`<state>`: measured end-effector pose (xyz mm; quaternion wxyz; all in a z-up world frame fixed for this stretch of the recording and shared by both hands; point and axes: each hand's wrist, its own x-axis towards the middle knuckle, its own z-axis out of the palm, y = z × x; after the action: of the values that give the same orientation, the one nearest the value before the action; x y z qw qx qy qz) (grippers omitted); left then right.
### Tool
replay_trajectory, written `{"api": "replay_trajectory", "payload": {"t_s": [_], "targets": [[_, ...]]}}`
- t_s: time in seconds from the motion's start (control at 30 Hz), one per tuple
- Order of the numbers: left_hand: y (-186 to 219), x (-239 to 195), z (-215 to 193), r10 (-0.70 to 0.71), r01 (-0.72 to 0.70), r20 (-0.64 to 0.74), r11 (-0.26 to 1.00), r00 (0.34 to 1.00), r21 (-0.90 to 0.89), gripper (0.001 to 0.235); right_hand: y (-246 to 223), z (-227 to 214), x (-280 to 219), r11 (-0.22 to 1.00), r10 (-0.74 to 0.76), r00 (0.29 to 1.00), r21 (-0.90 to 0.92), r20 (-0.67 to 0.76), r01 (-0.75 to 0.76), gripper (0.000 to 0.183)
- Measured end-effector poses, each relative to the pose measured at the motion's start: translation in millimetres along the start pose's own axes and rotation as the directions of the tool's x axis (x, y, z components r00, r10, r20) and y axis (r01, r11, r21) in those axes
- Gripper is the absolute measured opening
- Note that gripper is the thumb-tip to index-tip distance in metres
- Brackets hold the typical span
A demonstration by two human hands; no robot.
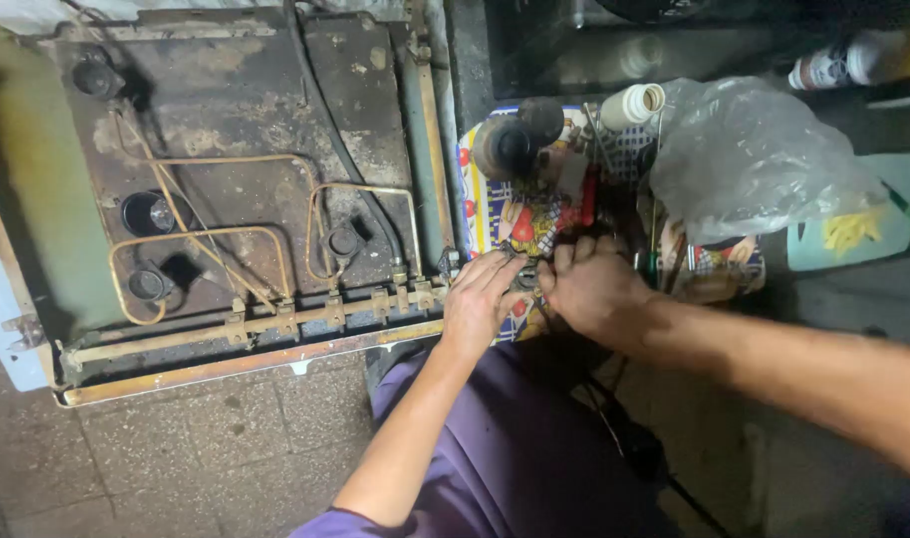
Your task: The person uses pliers to strip the insulation from a wire and then uses a hammer to strike a small metal component. They continue to manipulate the wire and component with pliers and their hands.
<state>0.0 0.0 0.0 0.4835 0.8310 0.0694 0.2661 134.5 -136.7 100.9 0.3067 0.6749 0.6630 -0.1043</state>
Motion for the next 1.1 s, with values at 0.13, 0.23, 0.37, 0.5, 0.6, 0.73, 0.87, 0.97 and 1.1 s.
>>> {"api": "replay_trajectory", "payload": {"t_s": [0.13,0.23,0.37,0.5,0.6,0.73,0.87,0.97,1.1], "targets": [[1.5,-1.8,-4.0,0.021,-0.022,0.019,0.999,1.0,0.025,0.046,-13.1,9.3,-6.5,0.998,0.032,0.998,-0.052,-0.051,-0.035,0.043],[-1.2,3.5,-3.1,0.021,-0.021,0.026,1.0,0.999,0.009,0.048,-19.6,23.7,-8.0,0.992,0.127,0.985,0.019,-0.115,-0.126,0.041],[-1.3,-0.4,-2.6,0.0,-0.001,0.057,1.0,0.998,0.009,0.048,-24.3,17.8,-12.1,0.987,0.16,0.966,0.054,-0.204,-0.152,0.039],[3.1,2.6,-6.3,-0.016,0.017,0.078,1.0,0.997,-0.002,0.047,-28.5,15.9,-15.5,0.981,0.192,0.969,0.028,-0.156,-0.19,0.04],[-0.3,-0.1,-2.7,-0.052,0.054,0.085,0.998,0.995,-0.024,0.046,-25.9,13.7,-18.8,0.98,0.199,0.966,0.018,-0.165,-0.198,0.044],[-0.9,3.3,-3.8,-0.046,0.051,0.089,0.997,0.995,-0.053,0.045,-21.5,7.9,-19.6,0.98,0.197,0.972,0.01,-0.131,-0.198,0.044],[-0.6,1.5,-4.2,-0.061,0.066,0.102,0.997,0.993,-0.047,0.046,-21.7,3.5,-15.6,0.982,0.191,0.972,0.025,-0.139,-0.19,0.042],[-1.6,-0.5,-1.8,-0.062,0.068,0.1,0.996,0.993,-0.051,0.045,-19.9,5.5,-13.0,0.984,0.175,0.98,0.028,-0.094,-0.174,0.041],[-3.6,-3.2,2.0,-0.07,0.073,0.074,0.997,0.995,-0.039,0.046,-15.9,17.4,-2.6,0.989,0.151,0.984,0.024,-0.099,-0.149,0.033]]}}
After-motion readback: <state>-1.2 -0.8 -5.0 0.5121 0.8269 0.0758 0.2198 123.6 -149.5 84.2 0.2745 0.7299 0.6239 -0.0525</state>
